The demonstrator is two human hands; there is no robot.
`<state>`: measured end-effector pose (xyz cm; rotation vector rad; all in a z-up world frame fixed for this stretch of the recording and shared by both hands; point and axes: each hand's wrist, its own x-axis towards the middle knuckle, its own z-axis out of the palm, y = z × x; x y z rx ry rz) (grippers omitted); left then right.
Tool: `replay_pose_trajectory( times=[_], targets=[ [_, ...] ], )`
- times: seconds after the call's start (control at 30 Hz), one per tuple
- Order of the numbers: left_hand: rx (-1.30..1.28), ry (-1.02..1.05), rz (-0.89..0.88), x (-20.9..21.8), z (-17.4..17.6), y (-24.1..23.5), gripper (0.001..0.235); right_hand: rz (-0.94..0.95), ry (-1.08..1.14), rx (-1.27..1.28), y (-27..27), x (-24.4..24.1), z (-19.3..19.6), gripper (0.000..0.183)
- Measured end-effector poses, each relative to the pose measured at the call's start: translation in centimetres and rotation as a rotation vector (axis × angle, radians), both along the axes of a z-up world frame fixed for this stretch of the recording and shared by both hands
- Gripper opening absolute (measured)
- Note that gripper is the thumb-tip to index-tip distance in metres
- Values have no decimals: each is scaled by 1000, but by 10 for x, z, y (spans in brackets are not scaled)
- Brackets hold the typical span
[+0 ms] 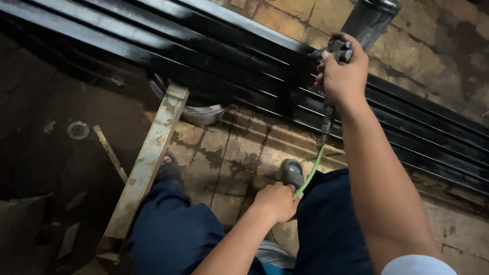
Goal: Spray painting a set of metal bars with black paint on a workshop floor.
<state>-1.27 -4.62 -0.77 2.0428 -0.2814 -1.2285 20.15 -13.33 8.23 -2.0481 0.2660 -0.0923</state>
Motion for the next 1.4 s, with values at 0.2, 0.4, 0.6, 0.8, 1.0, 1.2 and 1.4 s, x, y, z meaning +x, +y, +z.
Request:
replay_pose_trajectory(
  times=[0.2, 0.4, 0.6, 0.8, 1.0, 1.2, 1.4],
  targets=[
    [3, -39, -49, -1, -8, -9, 43, -111, 50, -53, -19, -10, 8, 32],
    [42, 2, -115, -5, -2, -10, 52, -98, 6, -70, -35, -26, 4, 28],
    [82, 13, -159, -6, -8, -10, 48, 28, -57, 29, -21, -23, -7, 28],
    [72, 4, -162, -7, -9, -7, 53, 138, -38, 84, 14, -31, 10, 31],
    [76, 54, -162, -2, 10, 4, 60, 352, -174, 148, 29, -35, 15, 32],
    [57, 66, -152, -1, 4, 7, 58, 446, -230, 339, 26, -27, 2, 34],
    [88, 117, -211, -3, -8, 3, 44, 130, -97, 92, 20, -40, 2, 29]
  ],
)
